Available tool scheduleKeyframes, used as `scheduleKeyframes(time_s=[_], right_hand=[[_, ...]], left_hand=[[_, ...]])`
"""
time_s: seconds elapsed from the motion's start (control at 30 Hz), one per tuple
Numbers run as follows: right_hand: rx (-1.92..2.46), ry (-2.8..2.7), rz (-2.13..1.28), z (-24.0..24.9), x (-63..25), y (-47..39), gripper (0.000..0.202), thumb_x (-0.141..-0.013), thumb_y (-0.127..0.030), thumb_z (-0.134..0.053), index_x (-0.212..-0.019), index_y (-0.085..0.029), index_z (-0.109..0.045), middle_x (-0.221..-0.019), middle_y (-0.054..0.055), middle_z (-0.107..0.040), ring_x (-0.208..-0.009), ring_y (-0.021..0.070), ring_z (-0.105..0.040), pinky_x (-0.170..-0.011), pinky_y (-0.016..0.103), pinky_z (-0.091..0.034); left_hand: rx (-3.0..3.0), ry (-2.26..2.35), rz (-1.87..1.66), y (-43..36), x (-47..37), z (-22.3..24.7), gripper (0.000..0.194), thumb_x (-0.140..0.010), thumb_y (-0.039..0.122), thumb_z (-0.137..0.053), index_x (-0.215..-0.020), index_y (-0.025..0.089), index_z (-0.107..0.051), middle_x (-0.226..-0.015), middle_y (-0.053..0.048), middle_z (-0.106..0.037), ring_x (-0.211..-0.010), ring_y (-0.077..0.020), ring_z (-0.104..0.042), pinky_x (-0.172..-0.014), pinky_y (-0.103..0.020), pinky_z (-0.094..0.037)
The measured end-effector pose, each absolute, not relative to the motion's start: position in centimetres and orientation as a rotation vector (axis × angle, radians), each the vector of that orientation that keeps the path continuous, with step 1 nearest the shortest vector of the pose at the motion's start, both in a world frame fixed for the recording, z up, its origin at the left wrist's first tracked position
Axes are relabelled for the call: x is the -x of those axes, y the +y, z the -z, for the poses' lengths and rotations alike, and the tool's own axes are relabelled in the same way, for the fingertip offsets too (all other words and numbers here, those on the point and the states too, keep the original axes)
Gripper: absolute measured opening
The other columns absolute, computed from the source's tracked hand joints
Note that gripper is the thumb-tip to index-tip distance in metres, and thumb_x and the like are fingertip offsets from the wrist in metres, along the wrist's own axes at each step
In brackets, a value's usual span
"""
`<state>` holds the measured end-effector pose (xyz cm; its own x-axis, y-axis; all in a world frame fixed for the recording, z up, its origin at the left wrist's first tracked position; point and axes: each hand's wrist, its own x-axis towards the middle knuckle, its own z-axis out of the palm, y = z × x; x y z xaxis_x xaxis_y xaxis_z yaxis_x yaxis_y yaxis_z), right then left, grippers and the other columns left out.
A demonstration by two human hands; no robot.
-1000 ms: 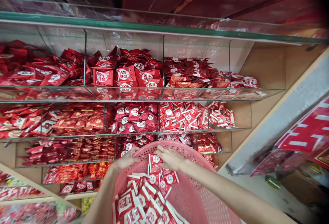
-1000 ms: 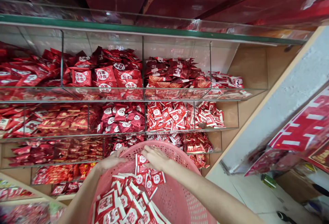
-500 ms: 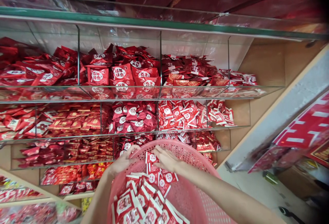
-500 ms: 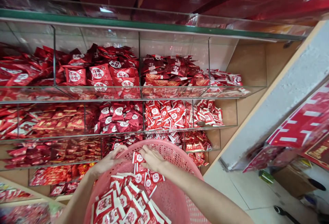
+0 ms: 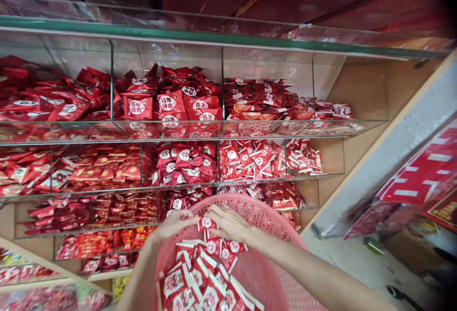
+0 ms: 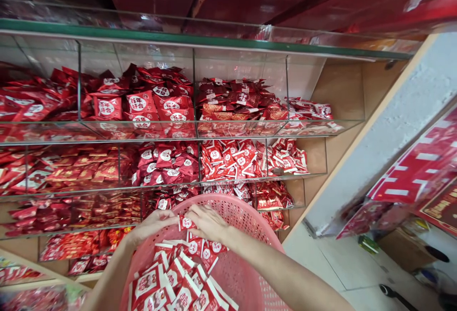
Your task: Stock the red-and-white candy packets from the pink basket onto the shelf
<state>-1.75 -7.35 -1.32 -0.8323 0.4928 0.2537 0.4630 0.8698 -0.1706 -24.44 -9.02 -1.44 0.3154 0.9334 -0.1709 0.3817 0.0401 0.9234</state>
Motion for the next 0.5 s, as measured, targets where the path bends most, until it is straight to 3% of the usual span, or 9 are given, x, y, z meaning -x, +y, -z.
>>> scheduleKeyframes(time_s=[0.23, 0.37, 0.5], right_hand=[[0.653, -2.722, -0.213, 0.76, 1.49, -7.67, 0.033, -0.086, -0.034, -0.047, -0.116, -0.02, -0.043, -0.11, 0.006, -0.049, -0.094, 0.0168, -0.05, -0.084, 0.029, -0.04], [0.649, -2.734, -0.174, 0.88, 1.38, -7.82, 0.035, -0.085, -0.033, -0.048, -0.117, -0.019, -0.043, -0.11, 0.006, -0.05, -0.094, 0.0177, -0.049, -0.085, 0.03, -0.039], [0.665, -2.746, -0.177, 1.51, 1.52, -7.88, 0.035, -0.084, -0.031, -0.049, -0.117, -0.019, -0.043, -0.11, 0.006, -0.05, -0.094, 0.0183, -0.05, -0.083, 0.031, -0.041]], left_hand=[[-1.503, 1.222, -0.68, -8.87, 24.67, 1.74, 0.038, -0.071, 0.051, -0.063, -0.073, 0.013, -0.063, -0.071, -0.001, -0.057, -0.069, -0.0152, -0.049, -0.067, -0.024, -0.035], [-1.478, 1.176, -0.668, -8.94, 24.69, 1.71, 0.035, -0.069, 0.045, -0.066, -0.084, 0.013, -0.067, -0.086, -0.006, -0.063, -0.083, -0.02, -0.054, -0.076, -0.026, -0.038], [-1.52, 1.188, -0.651, -8.85, 24.78, 1.86, 0.034, -0.067, 0.043, -0.068, -0.081, 0.013, -0.069, -0.083, -0.006, -0.064, -0.083, -0.021, -0.055, -0.078, -0.027, -0.038]])
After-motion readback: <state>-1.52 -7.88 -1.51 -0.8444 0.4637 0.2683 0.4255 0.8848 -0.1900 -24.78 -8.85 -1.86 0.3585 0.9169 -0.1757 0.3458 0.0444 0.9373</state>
